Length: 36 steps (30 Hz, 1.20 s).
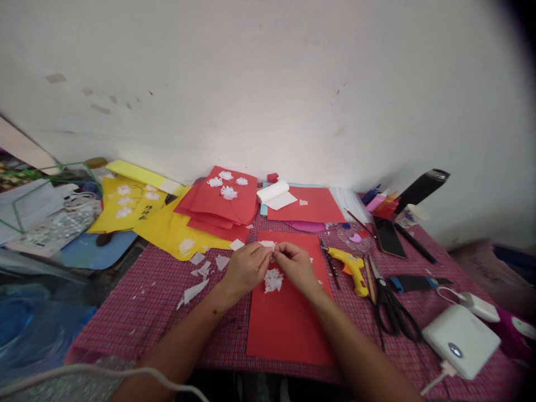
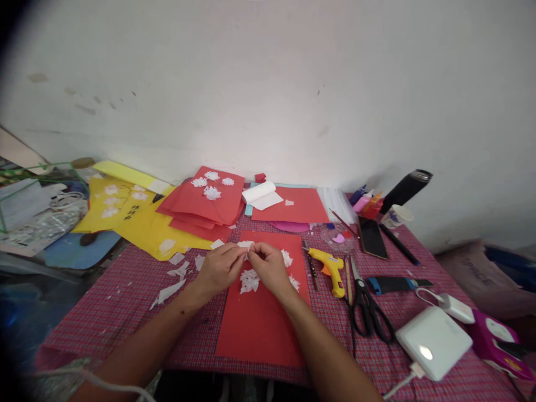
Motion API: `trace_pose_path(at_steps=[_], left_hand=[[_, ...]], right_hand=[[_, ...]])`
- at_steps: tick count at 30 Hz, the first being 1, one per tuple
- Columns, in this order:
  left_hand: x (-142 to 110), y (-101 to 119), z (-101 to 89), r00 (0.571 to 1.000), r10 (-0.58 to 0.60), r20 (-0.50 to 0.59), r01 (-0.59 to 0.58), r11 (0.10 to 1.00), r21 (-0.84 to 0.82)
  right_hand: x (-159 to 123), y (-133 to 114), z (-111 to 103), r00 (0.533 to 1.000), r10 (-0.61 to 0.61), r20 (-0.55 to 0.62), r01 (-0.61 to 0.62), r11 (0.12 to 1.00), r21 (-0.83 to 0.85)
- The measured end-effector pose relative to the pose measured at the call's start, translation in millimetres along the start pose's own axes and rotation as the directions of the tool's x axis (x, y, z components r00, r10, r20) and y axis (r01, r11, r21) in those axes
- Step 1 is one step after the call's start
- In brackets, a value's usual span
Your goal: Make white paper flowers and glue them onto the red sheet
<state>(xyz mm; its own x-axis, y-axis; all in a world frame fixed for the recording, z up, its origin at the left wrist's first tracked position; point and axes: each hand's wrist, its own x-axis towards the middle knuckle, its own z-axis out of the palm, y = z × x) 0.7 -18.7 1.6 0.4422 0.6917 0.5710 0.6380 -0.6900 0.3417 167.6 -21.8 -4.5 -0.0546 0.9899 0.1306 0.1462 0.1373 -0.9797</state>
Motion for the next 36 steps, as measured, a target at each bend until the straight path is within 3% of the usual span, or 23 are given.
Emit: trace_pose_path(at_steps=[12, 16, 23, 36], left_hand=[[-0.3, 0.3, -0.1, 1.000, -0.026, 0.009, 0.026, 1.000, 0.008], [2.5, 2.3, -0.7, 0.996, -0.092, 0.000, 0.091, 0.989, -0.120], [9.7, 7.2, -6.9, 0.964, -0.265, 0.024, 0.254, 0.892, -0.373], [7.4, 4.9, -3.2, 0.982, -0.189, 0.018, 0.186, 0.937, -0.296]], right_hand=[[-1.1, -5.7, 1.5, 1.000, -0.007, -0.008, 0.007, 1.000, -0.019], [-1.7, -7.1, 0.9, 0.999, -0.035, -0.016, 0.034, 0.997, -0.062], [-4.0, -9.4, -1.6, 0.994, -0.107, 0.022, 0.109, 0.986, -0.129], [-3.5, -12.9, 0.7, 0.993, -0.118, -0.026, 0.110, 0.972, -0.207]])
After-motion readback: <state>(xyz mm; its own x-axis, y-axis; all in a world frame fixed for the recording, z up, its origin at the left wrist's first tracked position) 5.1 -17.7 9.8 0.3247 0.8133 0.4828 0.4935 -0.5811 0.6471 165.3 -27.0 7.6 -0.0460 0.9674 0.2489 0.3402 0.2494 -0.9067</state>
